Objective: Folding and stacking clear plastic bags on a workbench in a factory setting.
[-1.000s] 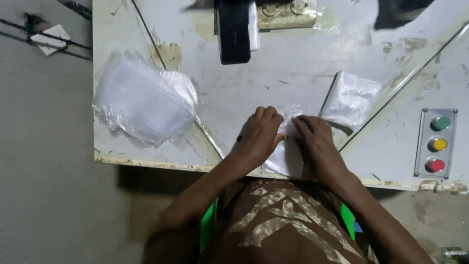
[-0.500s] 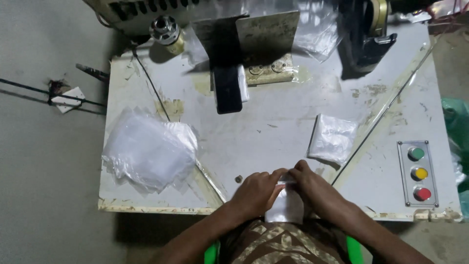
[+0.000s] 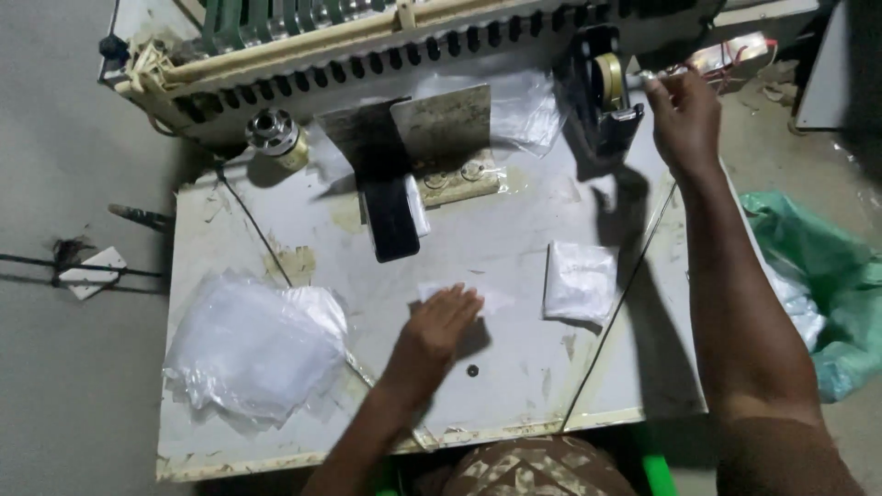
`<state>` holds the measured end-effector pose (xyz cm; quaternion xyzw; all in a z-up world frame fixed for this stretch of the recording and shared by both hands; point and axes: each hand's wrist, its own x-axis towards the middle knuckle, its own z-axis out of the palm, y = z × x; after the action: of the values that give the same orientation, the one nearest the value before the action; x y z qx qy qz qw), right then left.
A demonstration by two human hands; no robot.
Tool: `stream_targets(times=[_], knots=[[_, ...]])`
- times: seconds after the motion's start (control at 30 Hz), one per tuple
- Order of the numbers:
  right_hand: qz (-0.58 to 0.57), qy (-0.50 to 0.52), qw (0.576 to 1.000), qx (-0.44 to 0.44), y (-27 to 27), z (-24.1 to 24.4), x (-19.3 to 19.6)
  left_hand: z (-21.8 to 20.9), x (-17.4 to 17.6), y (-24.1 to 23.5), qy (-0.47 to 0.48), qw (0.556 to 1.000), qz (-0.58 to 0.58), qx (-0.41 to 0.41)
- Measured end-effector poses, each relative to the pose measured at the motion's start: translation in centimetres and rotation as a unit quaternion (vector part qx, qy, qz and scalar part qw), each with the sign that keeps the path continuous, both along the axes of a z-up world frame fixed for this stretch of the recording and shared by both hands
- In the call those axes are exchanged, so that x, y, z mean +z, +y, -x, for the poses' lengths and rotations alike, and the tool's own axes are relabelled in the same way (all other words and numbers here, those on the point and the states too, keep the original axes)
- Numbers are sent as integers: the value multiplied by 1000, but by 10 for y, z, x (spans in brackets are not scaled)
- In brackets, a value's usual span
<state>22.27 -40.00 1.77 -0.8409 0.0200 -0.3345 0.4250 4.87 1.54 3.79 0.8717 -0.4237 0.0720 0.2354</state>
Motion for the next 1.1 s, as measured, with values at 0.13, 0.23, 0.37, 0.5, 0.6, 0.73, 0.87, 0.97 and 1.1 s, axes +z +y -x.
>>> stream_targets(times=[0.13,0.23,0.37,0.5,0.6,0.73,0.87,0.97,1.1], knots=[[-63,247,967,15,-15,-47,-36,23,-37,-14,34,998,40,31],[-158,292,943,20,-17,-56,-44,34,-44,-23,37,996,66,36],[-159,124,978,61,-11,-34,-21,33,-40,-30,15,994,96,44],[-94,207,973,-42,15,18,-18,41,-38,-42,13,991,103,79],[-3,347,935,-77,34,49,-28,41,-45,-49,-25,988,119,91],[-157,289,942,63,112,140,2,41,-48,-61,-58,990,121,49],[-110,398,906,92,167,218,-2,40,-70,-72,-96,984,149,24],[-154,437,881,95,163,253,-29,37,-53,-79,-109,992,61,33],[-208,353,911,56,167,278,-46,48,-31,-76,-39,999,32,-1]])
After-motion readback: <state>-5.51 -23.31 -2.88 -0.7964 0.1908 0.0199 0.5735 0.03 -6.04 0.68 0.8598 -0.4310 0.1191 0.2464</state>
